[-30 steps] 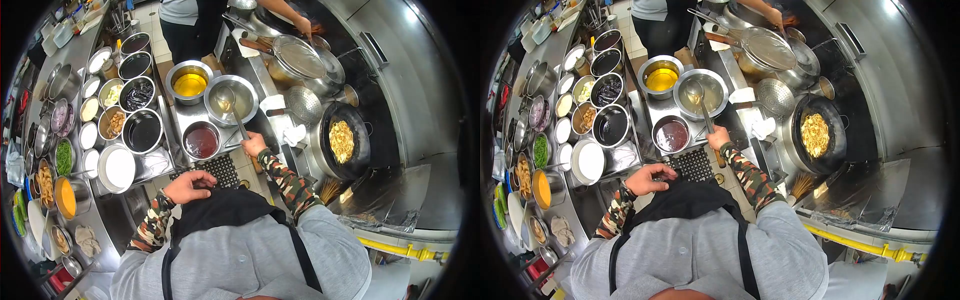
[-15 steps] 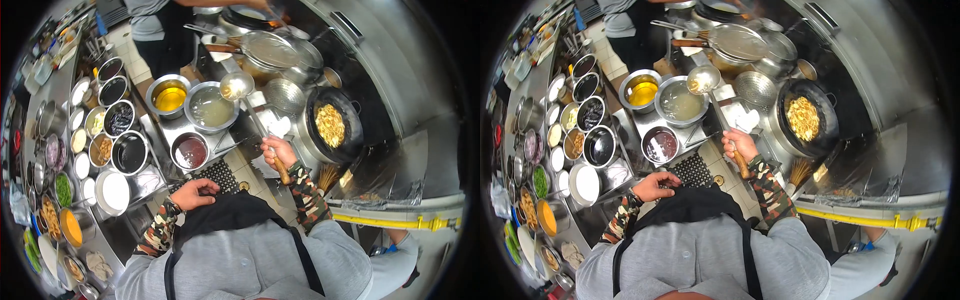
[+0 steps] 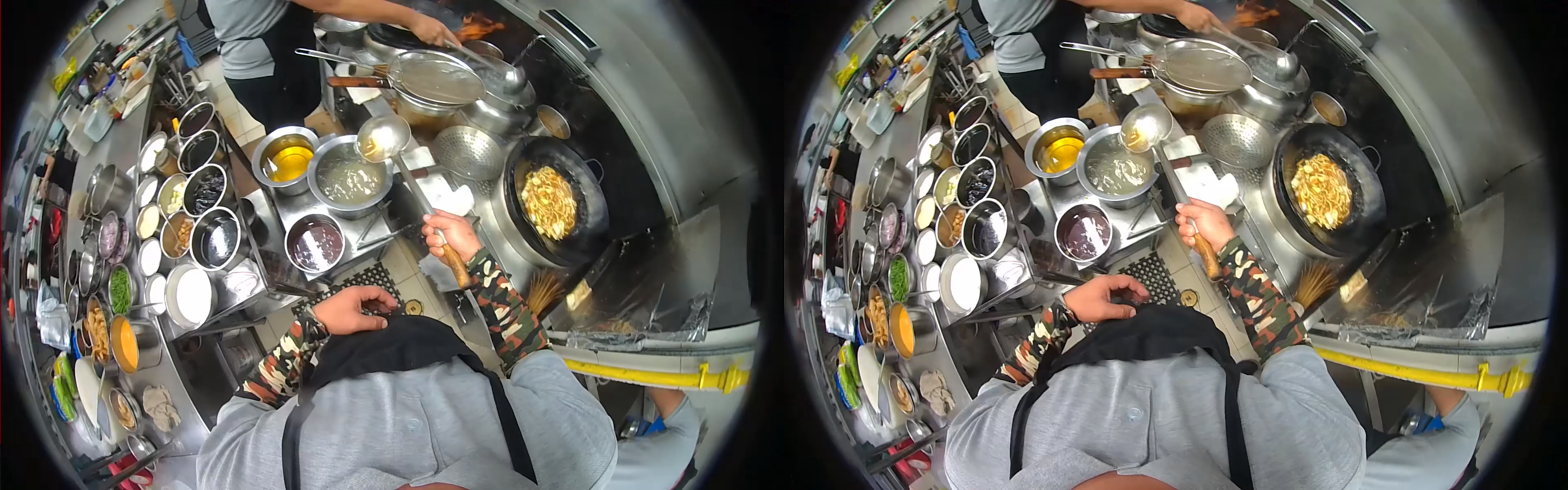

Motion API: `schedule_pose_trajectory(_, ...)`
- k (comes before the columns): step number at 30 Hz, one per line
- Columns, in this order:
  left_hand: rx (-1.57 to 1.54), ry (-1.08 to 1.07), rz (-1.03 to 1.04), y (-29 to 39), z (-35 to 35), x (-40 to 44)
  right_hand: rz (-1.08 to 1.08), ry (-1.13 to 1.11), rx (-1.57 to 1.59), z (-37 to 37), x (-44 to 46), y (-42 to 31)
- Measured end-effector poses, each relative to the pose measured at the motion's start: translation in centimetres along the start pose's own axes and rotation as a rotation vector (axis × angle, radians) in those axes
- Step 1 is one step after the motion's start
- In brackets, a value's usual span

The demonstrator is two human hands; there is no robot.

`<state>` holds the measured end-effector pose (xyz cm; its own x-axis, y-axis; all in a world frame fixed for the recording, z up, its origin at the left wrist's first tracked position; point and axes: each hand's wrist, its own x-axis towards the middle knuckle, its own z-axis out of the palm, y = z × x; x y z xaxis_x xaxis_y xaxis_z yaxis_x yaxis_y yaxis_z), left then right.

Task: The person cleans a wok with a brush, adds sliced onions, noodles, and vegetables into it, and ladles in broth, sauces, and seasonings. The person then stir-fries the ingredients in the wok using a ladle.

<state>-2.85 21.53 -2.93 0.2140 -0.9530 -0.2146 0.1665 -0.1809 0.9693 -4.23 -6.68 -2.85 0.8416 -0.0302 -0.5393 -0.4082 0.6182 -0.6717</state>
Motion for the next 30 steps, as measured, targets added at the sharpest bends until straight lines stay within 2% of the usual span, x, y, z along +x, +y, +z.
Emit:
schedule_pose_trajectory(2, -0.014, 0.018, 0.005, 0.0, 0.2, 0.3, 0.122, -0.12, 0.2, -1.0, -0.1, -0.6)
schedule_pose_trajectory(3, -0.041, 0.016, 0.013, 0.0, 0.4, 0.7, 0.108, -0.122, 0.207, -1.7, -0.6, -1.0)
schedule_pose_trajectory(5, -0.038, 0.002, 0.015, -0.7, 0.7, 2.1, 0.233, -0.297, 0.467, -3.5, -2.4, -1.3)
schedule_pose_trajectory(8, -0.141, 0.017, -0.107, -4.1, 0.6, 5.8, 0.208, -0.35, 0.64, -5.4, -8.4, -2.6)
schedule_pose_trajectory(9, -0.14, -0.041, -0.11, -6.1, 0.7, 7.4, 0.184, -0.35, 0.694, -6.4, -10.6, -2.9)
schedule_pose_trajectory(11, 0.139, -0.038, -0.226, -10.4, 1.1, 11.1, 0.1, -0.382, 0.728, -8.9, -15.1, -3.2)
schedule_pose_trajectory(12, 0.162, -0.184, -0.365, -11.5, 1.7, 13.1, 0.023, -0.349, 0.711, -9.4, -17.5, -3.7)
schedule_pose_trajectory(13, 0.165, -0.224, -0.36, -13.2, 2.7, 14.8, -0.046, -0.318, 0.69, -10.2, -19.4, -4.1)
schedule_pose_trajectory(15, 0.708, -0.263, -0.038, -16.1, 6.1, 17.7, -0.132, -0.124, 0.692, -12.7, -22.0, -4.9)
schedule_pose_trajectory(16, 0.743, -0.337, -0.121, -15.6, 7.7, 19.4, -0.198, -0.013, 0.572, -13.9, -22.6, -5.3)
schedule_pose_trajectory(17, 0.729, -0.359, -0.108, -17.0, 9.1, 21.0, -0.256, 0.095, 0.447, -15.1, -22.9, -5.9)
schedule_pose_trajectory(19, 0.993, -0.348, 0.112, -21.6, 12.1, 24.5, -0.266, 0.57, -0.018, -16.5, -22.2, -7.2)
schedule_pose_trajectory(21, 1.083, -0.399, 0.07, -25.1, 14.4, 27.3, -0.256, 0.837, -0.425, -18.1, -21.2, -7.5)
schedule_pose_trajectory(22, 1.192, -0.448, 0.059, -26.5, 15.2, 28.3, -0.25, 0.852, -0.429, -20.1, -21.0, -7.2)
schedule_pose_trajectory(23, 1.301, -0.498, 0.047, -27.9, 15.9, 29.0, -0.31, 0.919, -0.563, -22.4, -20.9, -6.4)
schedule_pose_trajectory(24, 1.359, -0.623, 0.005, -28.6, 16.3, 29.7, -0.372, 0.977, -0.701, -23.1, -20.6, -6.4)
schedule_pose_trajectory(25, 1.374, -0.657, -0.037, -29.2, 16.7, 30.0, -0.369, 0.978, -0.708, -23.4, -20.5, -6.3)
schedule_pose_trajectory(27, 1.347, -0.548, -0.01, -30.0, 17.3, 30.0, -0.26, 1.028, -0.675, -22.6, -20.7, -6.0)
schedule_pose_trajectory(28, 1.304, -0.506, -0.056, -30.1, 17.5, 30.6, -0.176, 0.982, -0.558, -21.3, -20.8, -7.0)
schedule_pose_trajectory(29, 1.351, -0.442, -0.006, -30.1, 17.9, 30.8, -0.184, 0.977, -0.556, -22.0, -20.7, -7.6)
schedule_pose_trajectory(30, 1.398, -0.374, 0.041, -29.2, 18.1, 30.9, -0.136, 0.853, -0.325, -23.3, -20.5, -8.2)
